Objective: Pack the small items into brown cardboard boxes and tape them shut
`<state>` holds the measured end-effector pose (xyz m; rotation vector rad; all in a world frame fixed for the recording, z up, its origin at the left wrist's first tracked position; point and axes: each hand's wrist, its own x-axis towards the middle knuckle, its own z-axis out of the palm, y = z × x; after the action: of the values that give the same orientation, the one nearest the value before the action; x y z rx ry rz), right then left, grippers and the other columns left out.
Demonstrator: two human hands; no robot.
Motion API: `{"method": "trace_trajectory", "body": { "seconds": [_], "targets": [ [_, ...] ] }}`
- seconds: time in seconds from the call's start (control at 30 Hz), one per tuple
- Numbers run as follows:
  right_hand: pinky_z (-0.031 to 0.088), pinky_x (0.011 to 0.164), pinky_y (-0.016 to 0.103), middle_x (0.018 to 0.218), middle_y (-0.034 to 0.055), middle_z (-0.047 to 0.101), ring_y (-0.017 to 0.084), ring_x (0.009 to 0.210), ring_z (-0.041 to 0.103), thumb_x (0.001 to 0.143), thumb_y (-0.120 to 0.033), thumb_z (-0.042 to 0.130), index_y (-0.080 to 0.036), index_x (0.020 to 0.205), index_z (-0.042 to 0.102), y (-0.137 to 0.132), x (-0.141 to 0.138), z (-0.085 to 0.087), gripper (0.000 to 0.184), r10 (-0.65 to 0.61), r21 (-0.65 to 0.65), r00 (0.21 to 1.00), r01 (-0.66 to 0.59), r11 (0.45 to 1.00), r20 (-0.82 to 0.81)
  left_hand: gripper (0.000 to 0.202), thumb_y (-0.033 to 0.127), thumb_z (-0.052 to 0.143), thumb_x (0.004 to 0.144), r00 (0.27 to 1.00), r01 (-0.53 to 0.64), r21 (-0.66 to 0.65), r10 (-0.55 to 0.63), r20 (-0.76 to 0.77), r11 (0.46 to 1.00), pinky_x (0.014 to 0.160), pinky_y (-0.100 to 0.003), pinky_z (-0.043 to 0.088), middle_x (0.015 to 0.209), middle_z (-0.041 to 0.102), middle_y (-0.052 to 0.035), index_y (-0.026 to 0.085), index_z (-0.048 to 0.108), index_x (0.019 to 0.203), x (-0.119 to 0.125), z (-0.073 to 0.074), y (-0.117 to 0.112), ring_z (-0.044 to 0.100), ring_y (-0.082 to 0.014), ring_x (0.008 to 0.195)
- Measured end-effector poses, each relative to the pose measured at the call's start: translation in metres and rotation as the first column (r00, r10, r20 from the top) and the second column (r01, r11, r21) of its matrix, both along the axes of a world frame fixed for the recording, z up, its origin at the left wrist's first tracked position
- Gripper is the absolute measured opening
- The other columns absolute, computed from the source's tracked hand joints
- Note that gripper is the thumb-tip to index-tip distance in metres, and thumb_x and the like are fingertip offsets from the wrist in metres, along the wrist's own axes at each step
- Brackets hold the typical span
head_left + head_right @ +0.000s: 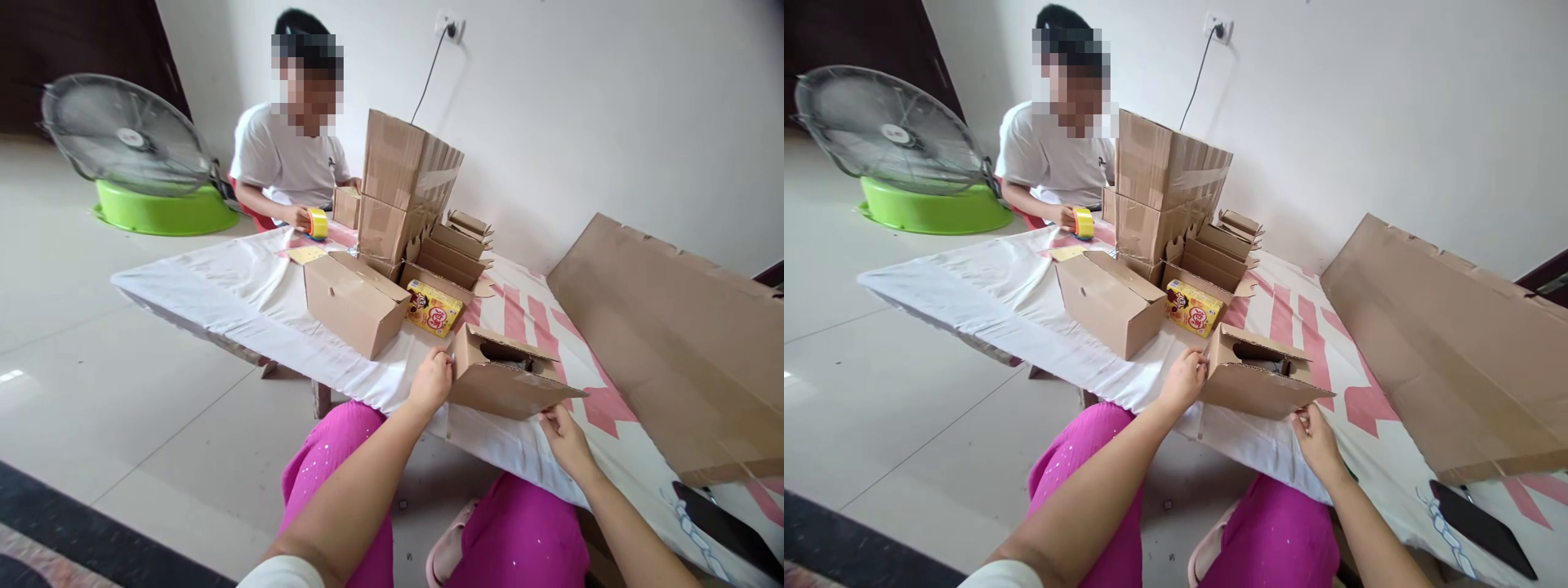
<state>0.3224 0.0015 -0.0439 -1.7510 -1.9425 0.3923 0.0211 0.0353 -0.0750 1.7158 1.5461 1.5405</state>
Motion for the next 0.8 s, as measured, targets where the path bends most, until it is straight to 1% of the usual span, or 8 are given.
{"method": "trace_trajectory", "body": {
  "seconds": [0.13,0.2,0.3,0.37,0.5,0.6,0.7,0.8],
  "targets": [
    [0.052,0.081,0.040,0.093,0.0085,0.067,0.024,0.092,0.065,0.085,-0.049,0.044,-0.024,0.097,0.046,-0.008,0.000,-0.008,0.027,0.021,0.004,0.997,-0.021,1.000,-0.080,0.017,0.003,0.050,0.079,0.999,0.022,0.009,-0.021,-0.037,1.000,0.083,-0.036,0.053,0.088,0.061,-0.0052,0.019,0.057,0.078,-0.002,0.000,0.003,0.063,-0.0191,0.085],
    [0.052,0.083,0.040,0.095,0.0086,0.067,0.024,0.093,0.065,0.085,-0.050,0.044,-0.024,0.097,0.046,-0.011,0.001,-0.012,0.028,0.030,0.005,0.994,-0.029,1.000,-0.108,0.017,0.003,0.051,0.078,0.998,0.031,0.010,-0.030,-0.047,0.999,0.080,-0.035,0.053,0.085,0.061,-0.0043,0.019,0.057,0.077,-0.004,0.001,0.003,0.063,-0.0184,0.084],
    [0.051,0.085,0.041,0.100,0.0087,0.066,0.024,0.095,0.064,0.086,-0.051,0.046,-0.025,0.100,0.046,-0.014,0.002,-0.015,0.030,0.040,-0.003,0.986,-0.041,0.999,-0.164,0.017,0.003,0.053,0.078,0.997,0.050,0.016,-0.049,-0.059,0.999,0.081,-0.033,0.053,0.091,0.063,-0.0053,0.018,0.060,0.079,-0.006,0.002,0.002,0.064,-0.0179,0.086],
    [0.051,0.086,0.041,0.101,0.0090,0.066,0.024,0.096,0.064,0.085,-0.052,0.046,-0.024,0.101,0.046,-0.015,0.001,-0.016,0.032,0.038,-0.008,0.980,-0.041,0.999,-0.195,0.018,0.003,0.054,0.078,0.995,0.070,0.026,-0.068,-0.072,0.997,0.084,-0.033,0.053,0.097,0.064,-0.0060,0.019,0.062,0.082,-0.006,0.002,0.002,0.064,-0.0178,0.091],
    [0.051,0.081,0.039,0.096,0.0088,0.066,0.024,0.093,0.065,0.084,-0.050,0.049,-0.023,0.102,0.047,-0.015,-0.001,-0.014,0.033,0.012,0.001,0.984,-0.012,1.000,-0.180,0.021,0.003,0.051,0.081,0.991,0.084,0.045,-0.079,-0.104,0.995,0.090,-0.033,0.051,0.099,0.064,-0.0065,0.019,0.064,0.084,-0.004,0.000,0.004,0.064,-0.0175,0.095],
    [0.052,0.077,0.038,0.091,0.0077,0.067,0.024,0.089,0.066,0.081,-0.049,0.051,-0.023,0.099,0.049,-0.013,-0.002,-0.015,0.032,-0.011,0.026,0.986,0.016,1.000,-0.168,0.020,0.005,0.050,0.083,0.990,0.075,0.052,-0.068,-0.121,0.996,0.087,-0.032,0.051,0.094,0.064,-0.0057,0.018,0.064,0.084,-0.001,0.000,0.007,0.064,-0.0169,0.090],
    [0.053,0.073,0.037,0.089,0.0080,0.067,0.025,0.087,0.067,0.077,-0.052,0.052,-0.023,0.096,0.049,-0.011,0.000,-0.019,0.034,-0.028,0.052,0.983,0.038,0.998,-0.179,0.017,0.008,0.051,0.082,0.989,0.074,0.052,-0.067,-0.133,0.996,0.082,-0.030,0.052,0.090,0.063,-0.0040,0.019,0.063,0.083,0.000,0.000,0.008,0.063,-0.0159,0.084],
    [0.053,0.071,0.037,0.088,0.0087,0.068,0.026,0.086,0.067,0.076,-0.054,0.052,-0.023,0.096,0.049,-0.010,0.004,-0.023,0.038,-0.037,0.068,0.981,0.051,0.996,-0.191,0.018,0.006,0.051,0.081,0.988,0.084,0.050,-0.076,-0.136,0.995,0.081,-0.029,0.052,0.092,0.064,-0.0037,0.020,0.063,0.082,-0.001,0.001,0.007,0.064,-0.0155,0.085]
  ]
}}
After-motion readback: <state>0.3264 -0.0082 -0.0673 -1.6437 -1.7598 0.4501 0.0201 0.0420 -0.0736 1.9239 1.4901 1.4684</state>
